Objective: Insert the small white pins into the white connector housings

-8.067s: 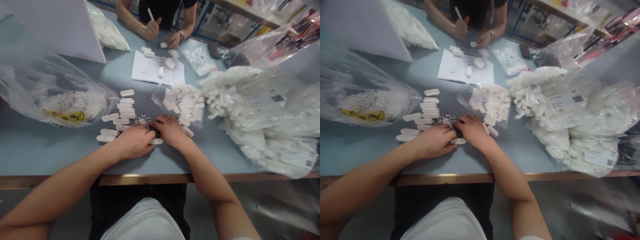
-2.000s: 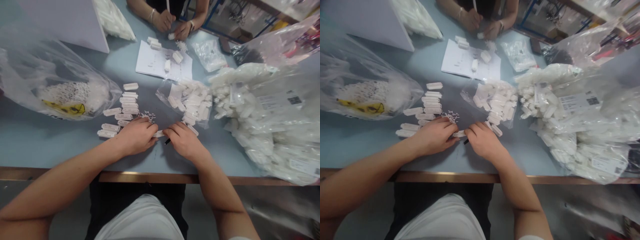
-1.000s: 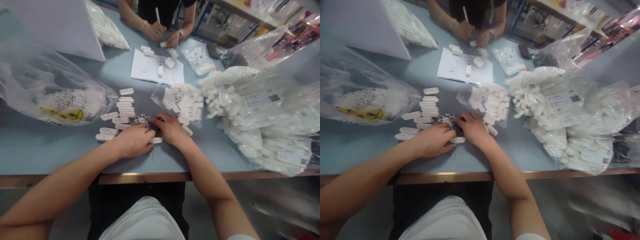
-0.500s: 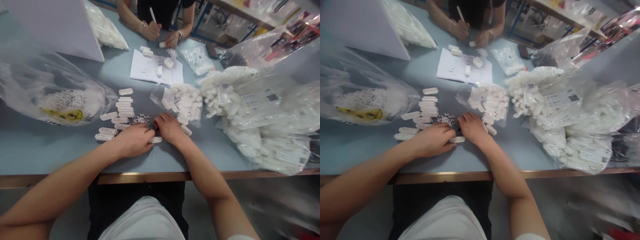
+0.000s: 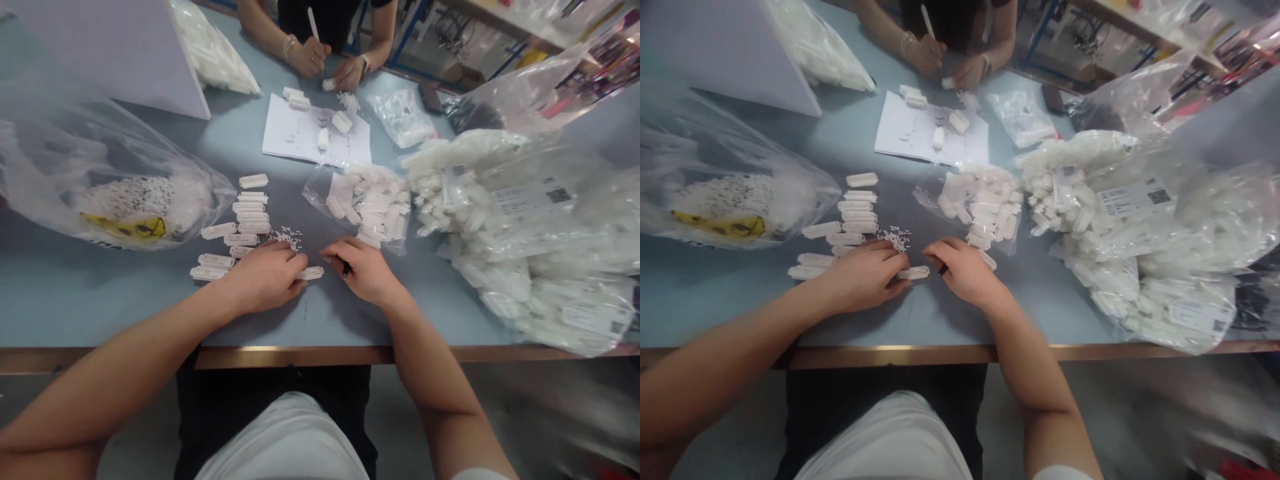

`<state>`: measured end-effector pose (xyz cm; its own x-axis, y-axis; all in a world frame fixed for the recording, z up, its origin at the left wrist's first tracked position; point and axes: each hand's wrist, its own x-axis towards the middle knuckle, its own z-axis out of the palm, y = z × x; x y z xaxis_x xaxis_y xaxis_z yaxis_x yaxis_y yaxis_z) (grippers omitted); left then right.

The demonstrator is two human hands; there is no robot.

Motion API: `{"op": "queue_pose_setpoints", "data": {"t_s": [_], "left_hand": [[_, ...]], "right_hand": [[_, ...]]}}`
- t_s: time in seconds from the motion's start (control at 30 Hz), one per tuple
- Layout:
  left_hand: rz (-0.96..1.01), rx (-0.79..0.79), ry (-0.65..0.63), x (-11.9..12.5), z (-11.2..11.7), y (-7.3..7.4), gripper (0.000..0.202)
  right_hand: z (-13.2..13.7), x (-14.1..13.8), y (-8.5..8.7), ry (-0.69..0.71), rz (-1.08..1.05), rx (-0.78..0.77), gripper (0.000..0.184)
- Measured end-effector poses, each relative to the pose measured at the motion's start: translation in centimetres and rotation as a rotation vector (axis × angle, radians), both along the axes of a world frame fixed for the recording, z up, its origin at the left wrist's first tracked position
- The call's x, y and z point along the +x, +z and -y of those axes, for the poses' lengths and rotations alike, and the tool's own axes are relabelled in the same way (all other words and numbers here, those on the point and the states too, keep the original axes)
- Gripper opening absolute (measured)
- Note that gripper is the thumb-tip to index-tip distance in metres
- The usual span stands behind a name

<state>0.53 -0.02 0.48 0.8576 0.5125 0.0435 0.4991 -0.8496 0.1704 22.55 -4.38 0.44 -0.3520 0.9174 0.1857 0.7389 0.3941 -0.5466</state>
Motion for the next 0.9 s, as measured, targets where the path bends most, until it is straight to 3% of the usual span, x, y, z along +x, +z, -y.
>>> {"op": "queue_pose_setpoints", "data": {"t_s": [0.23,0.63,0.9], "left_hand": [[0.014,0.000,0.006,-0.06,-0.01,-0.22,0.020],[0.023,0.009,-0.014,0.10,0.07,-0.30,0.020],[0.031,0.032,-0.030,0.05,0.20,-0.31,0.020]], "right_hand": [[0.26,0.11,0.01,0.077,-0.012,-0.083,0.024],[-0.26,-0.55,-0.27,0.038,-0.115,-0.171,0.016],[-0.30,-0.61,0.21,0.046,-0.124,-0.232,0.021]]}}
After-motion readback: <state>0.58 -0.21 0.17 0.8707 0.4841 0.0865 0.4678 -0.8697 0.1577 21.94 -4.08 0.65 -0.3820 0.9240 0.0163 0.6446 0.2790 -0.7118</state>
